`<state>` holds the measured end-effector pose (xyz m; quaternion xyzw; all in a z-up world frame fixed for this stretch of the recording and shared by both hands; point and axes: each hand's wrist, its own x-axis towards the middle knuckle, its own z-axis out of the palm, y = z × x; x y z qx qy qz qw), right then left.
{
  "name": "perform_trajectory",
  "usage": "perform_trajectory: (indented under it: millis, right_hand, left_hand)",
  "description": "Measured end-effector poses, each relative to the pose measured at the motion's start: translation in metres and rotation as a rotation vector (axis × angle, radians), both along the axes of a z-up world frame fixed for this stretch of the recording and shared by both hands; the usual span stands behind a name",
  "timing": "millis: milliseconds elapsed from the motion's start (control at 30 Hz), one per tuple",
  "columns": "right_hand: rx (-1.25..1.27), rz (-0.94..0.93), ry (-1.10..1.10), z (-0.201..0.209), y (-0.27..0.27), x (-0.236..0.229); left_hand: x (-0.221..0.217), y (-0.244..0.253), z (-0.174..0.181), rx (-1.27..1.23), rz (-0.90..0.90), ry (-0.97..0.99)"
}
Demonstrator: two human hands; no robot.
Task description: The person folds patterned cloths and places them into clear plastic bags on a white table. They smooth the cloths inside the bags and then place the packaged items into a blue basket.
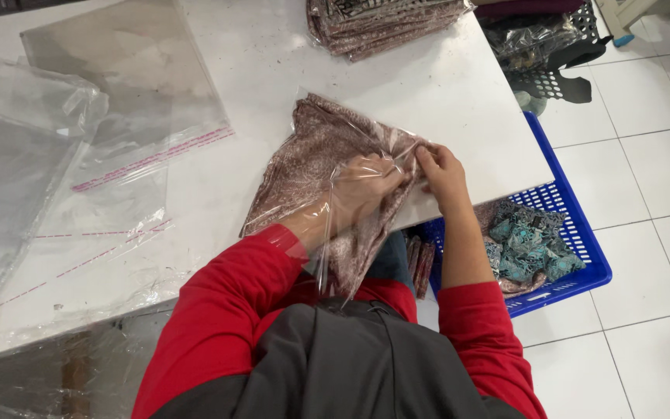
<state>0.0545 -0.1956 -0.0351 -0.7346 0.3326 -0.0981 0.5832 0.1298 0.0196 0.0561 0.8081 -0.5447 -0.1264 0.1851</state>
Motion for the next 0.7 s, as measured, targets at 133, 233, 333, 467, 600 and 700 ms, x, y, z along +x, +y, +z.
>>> perform_trajectory:
  millis: [133, 233, 333, 467, 600, 700]
  right_hand:
    - [0.435, 0.035, -0.106, -0.001, -0.001, 0.01]
    - [0.636, 0.009, -0.183, 0.008, 0.012, 0.009]
    - [0.825, 0.03, -0.328, 0.015, 0.037, -0.011]
    - [0.822, 0.096, -0.351, 0.007, 0.088, -0.044]
    - [1.03, 0.356, -0.363, -0.006, 0.111, -0.066]
    - [1.156, 0.319, -0.311, -0.013, 0.12, -0.069]
  left_hand:
    - [0.01, -0.007, -0.018, -0.144, -0.048, -0.269]
    - [0.016, -0.012, -0.044, -0.423, 0.01, -0.373]
    - [0.02, -0.02, -0.062, -0.512, 0.034, -0.529]
    - [0.022, -0.027, -0.055, -0.486, 0.11, -0.541]
    - [0.025, -0.033, -0.035, -0.398, 0.089, -0.322]
    - [0.031, -0.044, -0.039, -0.24, 0.072, -0.149]
